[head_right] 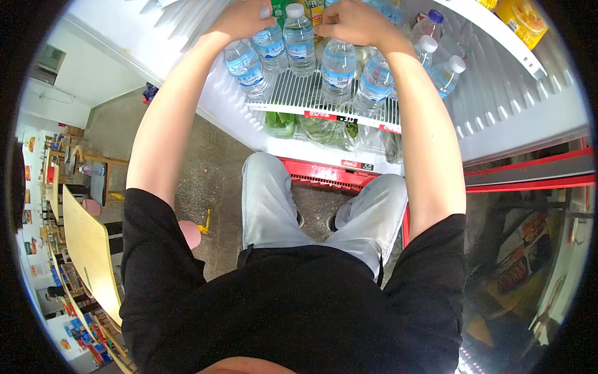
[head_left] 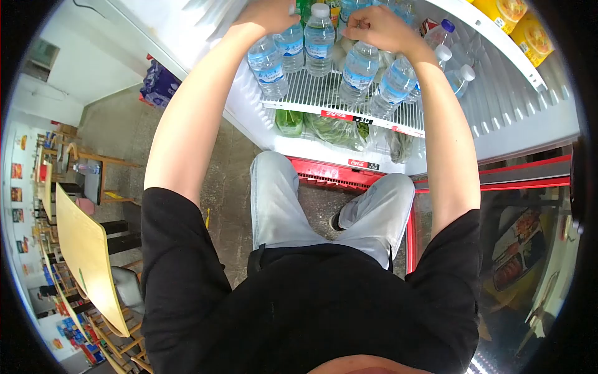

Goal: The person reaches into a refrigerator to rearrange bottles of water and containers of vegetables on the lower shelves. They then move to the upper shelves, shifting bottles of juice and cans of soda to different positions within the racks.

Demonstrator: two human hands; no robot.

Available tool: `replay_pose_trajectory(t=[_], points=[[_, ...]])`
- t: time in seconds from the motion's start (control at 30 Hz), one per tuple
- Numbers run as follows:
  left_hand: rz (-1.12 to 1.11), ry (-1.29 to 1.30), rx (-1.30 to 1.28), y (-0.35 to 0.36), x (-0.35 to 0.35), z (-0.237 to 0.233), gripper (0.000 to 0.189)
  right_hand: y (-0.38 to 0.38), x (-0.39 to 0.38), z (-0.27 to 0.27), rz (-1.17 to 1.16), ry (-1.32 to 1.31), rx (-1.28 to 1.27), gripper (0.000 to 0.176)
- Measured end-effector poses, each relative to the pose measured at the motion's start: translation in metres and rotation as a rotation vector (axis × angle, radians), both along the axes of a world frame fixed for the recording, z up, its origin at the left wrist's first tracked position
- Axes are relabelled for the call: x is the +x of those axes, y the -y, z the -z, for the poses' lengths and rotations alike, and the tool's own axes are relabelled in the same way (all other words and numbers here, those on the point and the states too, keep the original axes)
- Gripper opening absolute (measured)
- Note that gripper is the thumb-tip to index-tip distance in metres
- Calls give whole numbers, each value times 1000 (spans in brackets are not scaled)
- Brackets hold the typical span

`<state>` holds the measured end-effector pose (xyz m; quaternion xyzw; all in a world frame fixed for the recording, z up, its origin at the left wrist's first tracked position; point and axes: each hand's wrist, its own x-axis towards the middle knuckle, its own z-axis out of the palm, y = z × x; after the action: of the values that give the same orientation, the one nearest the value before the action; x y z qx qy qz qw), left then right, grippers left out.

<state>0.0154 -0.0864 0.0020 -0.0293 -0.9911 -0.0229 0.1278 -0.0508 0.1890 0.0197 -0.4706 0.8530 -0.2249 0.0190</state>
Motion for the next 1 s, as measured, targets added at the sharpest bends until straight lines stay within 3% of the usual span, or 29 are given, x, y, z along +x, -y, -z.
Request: replay_pose_trajectory(t=[0.13, 0.23, 0.63, 0.73, 1.0], points=[[16, 19, 37, -3, 9, -4, 44, 1, 0, -1, 30, 9, 44, 45], [-77, 31, -5, -6, 17, -5, 44, 2, 2, -4, 15, -21, 53, 45], [-34, -92, -16, -34, 46, -4, 40, -4, 12, -11, -36, -39, -1, 44], [-116, 67, -28, -44, 49, -13, 56, -10, 17, -16, -48, -6, 1, 42], [-104, 93, -55, -59, 68, -23, 55, -1, -1, 0, -95, -40, -37, 40]])
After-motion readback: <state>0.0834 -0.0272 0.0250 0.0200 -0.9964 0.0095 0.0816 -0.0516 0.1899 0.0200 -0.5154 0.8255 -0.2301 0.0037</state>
